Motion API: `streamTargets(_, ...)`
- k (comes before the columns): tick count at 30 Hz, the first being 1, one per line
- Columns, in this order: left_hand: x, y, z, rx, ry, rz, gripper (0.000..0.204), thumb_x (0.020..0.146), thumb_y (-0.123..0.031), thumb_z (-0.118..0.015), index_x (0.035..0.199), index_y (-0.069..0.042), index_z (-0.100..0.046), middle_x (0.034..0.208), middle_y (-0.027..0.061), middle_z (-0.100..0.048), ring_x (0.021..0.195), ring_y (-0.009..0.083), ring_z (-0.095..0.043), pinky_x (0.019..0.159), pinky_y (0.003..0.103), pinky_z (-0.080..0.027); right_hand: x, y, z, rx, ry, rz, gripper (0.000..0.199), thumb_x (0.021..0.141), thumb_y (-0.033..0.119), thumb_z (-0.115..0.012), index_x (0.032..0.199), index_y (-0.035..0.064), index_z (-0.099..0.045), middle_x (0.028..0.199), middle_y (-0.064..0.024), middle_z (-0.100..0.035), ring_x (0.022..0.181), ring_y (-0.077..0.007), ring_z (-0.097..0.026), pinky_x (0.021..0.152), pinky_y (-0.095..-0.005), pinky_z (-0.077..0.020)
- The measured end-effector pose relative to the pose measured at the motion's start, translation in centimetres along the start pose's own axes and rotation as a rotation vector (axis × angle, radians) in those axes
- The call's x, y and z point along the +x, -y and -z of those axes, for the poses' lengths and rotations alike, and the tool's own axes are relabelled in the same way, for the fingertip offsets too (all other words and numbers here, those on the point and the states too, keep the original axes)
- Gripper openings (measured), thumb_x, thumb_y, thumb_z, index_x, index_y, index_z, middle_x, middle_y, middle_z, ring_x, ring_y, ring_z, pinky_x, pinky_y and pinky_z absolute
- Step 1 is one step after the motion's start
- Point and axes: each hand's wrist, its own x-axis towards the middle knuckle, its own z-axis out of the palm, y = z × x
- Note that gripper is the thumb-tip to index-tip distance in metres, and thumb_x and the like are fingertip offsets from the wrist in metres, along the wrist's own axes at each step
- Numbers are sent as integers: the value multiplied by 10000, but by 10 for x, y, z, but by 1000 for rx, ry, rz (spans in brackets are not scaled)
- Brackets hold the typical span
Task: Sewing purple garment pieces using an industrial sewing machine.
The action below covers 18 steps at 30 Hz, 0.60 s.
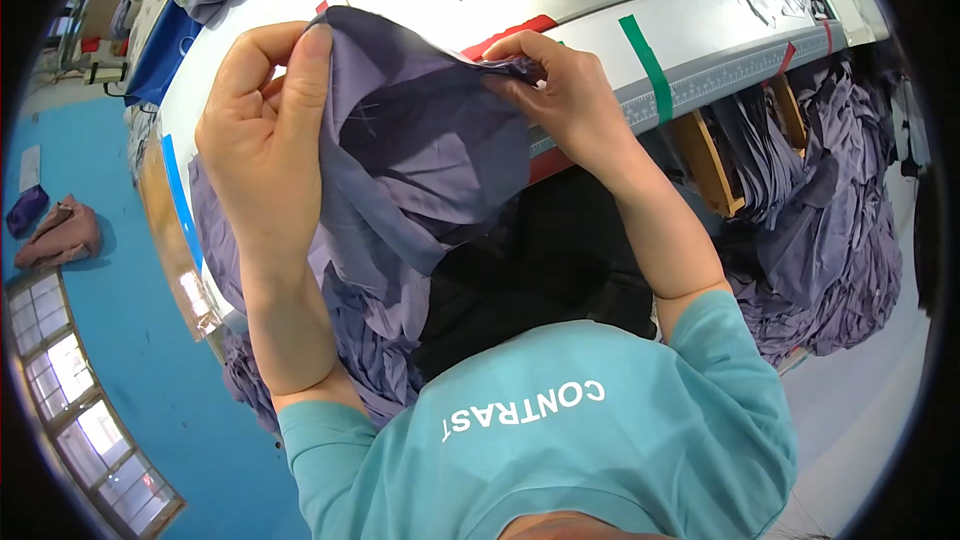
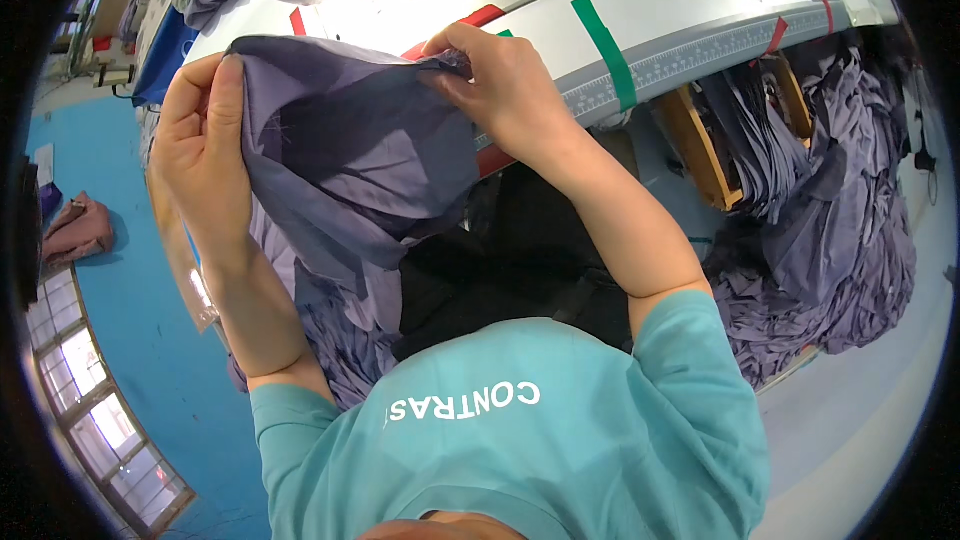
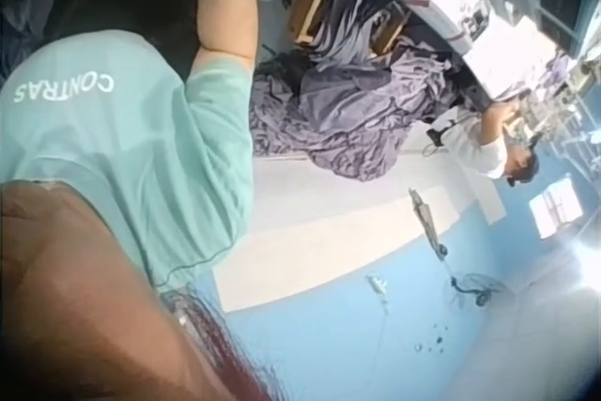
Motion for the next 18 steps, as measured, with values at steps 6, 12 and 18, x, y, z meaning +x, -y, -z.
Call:
streamTargets(6,-9,-1,-4,34,1,-53,85,920,-80,-642,920,5,-640,777,-41,-581,638,0,-456,550,147,-354,-1,-3,-1,33,-70,-15,147,861,40,-673,1002,34,-635,784,-44,-654,714,-82,-593,658,-236,-481)
streamTargets(12,-33,-14,4,16,536,-364,148,769,-20,-723,900,-46,-662,761,66,-639,624,181,-614,574,275,-487,0,-15,5,189,-63,-19,102,878,4,-615,977,3,-640,839,-28,-655,749,-84,-601,704,-227,-494)
streamTargets(18,-38,84,106,334,120,249,341,907,-143,-634,1219,-15,-580,1118,92,-656,1023,187,-623,856,323,-501,-3,-13,16,305,-91,-94,112,873,-36,-572,960,-22,-640,841,-10,-636,763,-53,-567,693,-196,-456)
